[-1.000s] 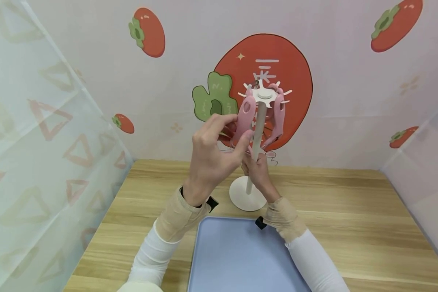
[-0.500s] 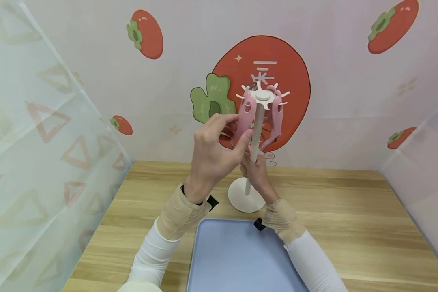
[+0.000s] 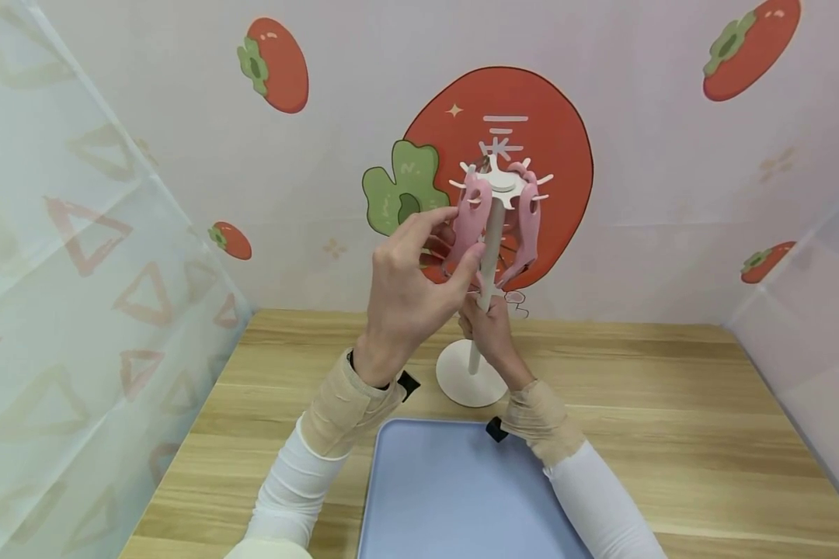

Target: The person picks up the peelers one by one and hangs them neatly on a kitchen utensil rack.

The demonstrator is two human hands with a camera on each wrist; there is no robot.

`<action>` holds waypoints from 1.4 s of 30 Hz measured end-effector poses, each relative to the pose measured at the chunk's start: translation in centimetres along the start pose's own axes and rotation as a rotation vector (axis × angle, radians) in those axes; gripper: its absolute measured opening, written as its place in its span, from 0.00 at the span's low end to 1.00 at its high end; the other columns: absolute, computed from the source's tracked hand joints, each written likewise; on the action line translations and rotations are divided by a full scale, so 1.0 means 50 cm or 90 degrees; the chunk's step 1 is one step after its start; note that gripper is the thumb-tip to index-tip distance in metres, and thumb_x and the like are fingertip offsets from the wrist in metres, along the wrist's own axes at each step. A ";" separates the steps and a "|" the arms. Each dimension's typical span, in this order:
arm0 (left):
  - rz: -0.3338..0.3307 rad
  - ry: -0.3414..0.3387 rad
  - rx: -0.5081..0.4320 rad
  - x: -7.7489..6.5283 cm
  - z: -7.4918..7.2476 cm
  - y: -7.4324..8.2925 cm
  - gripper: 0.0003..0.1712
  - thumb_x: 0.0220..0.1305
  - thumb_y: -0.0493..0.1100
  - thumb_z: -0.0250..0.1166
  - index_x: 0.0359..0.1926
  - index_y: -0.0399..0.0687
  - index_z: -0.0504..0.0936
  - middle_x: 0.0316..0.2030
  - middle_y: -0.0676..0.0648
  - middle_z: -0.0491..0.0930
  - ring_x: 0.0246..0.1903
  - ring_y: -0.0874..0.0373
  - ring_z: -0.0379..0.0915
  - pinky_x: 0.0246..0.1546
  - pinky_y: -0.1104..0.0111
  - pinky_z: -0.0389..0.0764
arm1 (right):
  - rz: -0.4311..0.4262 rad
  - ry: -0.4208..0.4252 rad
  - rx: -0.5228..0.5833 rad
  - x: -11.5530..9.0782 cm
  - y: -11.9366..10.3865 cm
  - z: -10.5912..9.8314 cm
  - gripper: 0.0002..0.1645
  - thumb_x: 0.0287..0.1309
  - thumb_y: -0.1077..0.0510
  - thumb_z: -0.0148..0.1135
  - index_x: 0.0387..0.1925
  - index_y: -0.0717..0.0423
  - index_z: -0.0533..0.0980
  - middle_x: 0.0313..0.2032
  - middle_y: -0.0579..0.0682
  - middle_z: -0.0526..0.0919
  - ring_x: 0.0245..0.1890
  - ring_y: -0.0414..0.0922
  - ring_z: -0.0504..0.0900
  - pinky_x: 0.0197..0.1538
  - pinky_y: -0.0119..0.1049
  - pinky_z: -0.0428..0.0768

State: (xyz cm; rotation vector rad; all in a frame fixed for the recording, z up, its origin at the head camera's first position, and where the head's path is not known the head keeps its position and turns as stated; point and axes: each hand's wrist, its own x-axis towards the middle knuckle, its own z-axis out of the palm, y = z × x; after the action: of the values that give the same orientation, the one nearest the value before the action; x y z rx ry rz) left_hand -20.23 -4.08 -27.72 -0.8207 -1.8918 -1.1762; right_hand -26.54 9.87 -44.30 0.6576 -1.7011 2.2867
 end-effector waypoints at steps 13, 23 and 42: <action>0.004 -0.003 0.011 0.001 0.004 -0.004 0.23 0.63 0.47 0.71 0.52 0.34 0.81 0.39 0.43 0.84 0.34 0.57 0.82 0.36 0.71 0.85 | -0.004 -0.015 -0.022 -0.004 0.003 -0.001 0.30 0.76 0.52 0.53 0.15 0.58 0.63 0.10 0.39 0.59 0.09 0.37 0.54 0.14 0.31 0.53; 0.011 -0.004 0.024 0.001 0.005 -0.008 0.23 0.63 0.47 0.71 0.52 0.35 0.81 0.41 0.42 0.85 0.35 0.57 0.82 0.36 0.72 0.84 | -0.006 -0.007 -0.034 -0.005 0.000 0.001 0.29 0.75 0.53 0.56 0.16 0.58 0.64 0.10 0.38 0.60 0.10 0.35 0.56 0.15 0.30 0.54; -0.005 -0.015 0.023 0.001 0.010 -0.012 0.23 0.62 0.47 0.72 0.52 0.36 0.80 0.41 0.44 0.85 0.35 0.58 0.82 0.37 0.69 0.84 | -0.013 -0.009 -0.014 -0.001 0.000 -0.003 0.28 0.75 0.60 0.51 0.15 0.62 0.62 0.10 0.40 0.59 0.09 0.37 0.54 0.14 0.32 0.52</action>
State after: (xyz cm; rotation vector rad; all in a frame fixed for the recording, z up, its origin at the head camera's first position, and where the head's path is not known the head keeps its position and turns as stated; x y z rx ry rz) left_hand -20.89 -3.86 -28.07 -0.8111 -1.9309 -1.1392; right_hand -26.53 10.02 -44.38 0.6858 -1.7152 2.2526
